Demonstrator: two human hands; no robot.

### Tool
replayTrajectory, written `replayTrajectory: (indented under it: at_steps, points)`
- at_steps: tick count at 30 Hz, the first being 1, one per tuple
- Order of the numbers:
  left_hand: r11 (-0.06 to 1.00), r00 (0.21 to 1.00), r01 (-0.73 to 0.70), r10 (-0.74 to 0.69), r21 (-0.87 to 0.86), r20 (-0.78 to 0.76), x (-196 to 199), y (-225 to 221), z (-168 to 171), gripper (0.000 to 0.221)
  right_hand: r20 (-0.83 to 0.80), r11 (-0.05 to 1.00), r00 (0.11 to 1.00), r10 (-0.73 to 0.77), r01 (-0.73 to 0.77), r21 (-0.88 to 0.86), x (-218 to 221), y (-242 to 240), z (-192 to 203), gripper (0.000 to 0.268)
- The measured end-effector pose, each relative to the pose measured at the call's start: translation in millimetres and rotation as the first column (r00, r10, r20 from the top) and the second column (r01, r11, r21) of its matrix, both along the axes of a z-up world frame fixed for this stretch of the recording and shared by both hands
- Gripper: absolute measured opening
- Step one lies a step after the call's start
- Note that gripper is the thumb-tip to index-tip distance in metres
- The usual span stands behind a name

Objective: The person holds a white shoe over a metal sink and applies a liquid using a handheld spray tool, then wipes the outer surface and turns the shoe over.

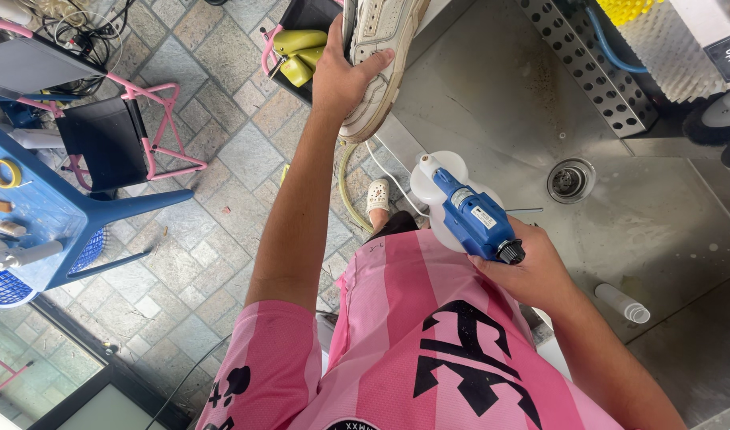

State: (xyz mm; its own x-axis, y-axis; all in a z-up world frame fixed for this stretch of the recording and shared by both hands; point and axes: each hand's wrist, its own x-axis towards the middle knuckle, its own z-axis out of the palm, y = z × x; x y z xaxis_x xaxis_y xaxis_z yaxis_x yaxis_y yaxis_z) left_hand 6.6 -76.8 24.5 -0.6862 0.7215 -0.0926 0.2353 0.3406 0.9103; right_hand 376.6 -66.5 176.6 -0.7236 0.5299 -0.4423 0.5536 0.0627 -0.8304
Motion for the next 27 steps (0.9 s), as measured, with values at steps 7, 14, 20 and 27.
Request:
replayTrajectory:
  at_steps: [7, 14, 20, 27]
  points:
    - [1.000, 1.000, 0.008, -0.007, 0.029, -0.031, -0.8, -0.8, -5.1, 0.091, 0.017, 1.000, 1.000, -0.019, 0.019, -0.004, -0.2, -1.9, -1.7, 0.040]
    - [1.000, 1.000, 0.004, -0.004, 0.010, -0.018, -0.7, 1.3, -8.7, 0.091, -0.036, 0.999, 0.998, -0.046, 0.046, -0.016, 1.6, -1.6, -4.7, 0.043]
    - [1.000, 1.000, 0.006, -0.005, 0.019, -0.016, -1.2, -0.1, -5.7, 0.091, -0.034, 0.999, 0.999, -0.032, 0.031, -0.021, 1.9, -1.8, -4.0, 0.042]
    - [1.000, 1.000, -0.009, 0.009, 0.012, 0.005, -0.9, -1.4, -5.2, 0.092, 0.017, 0.999, 1.000, -0.005, 0.004, 0.032, -2.7, -3.8, 0.0, 0.041]
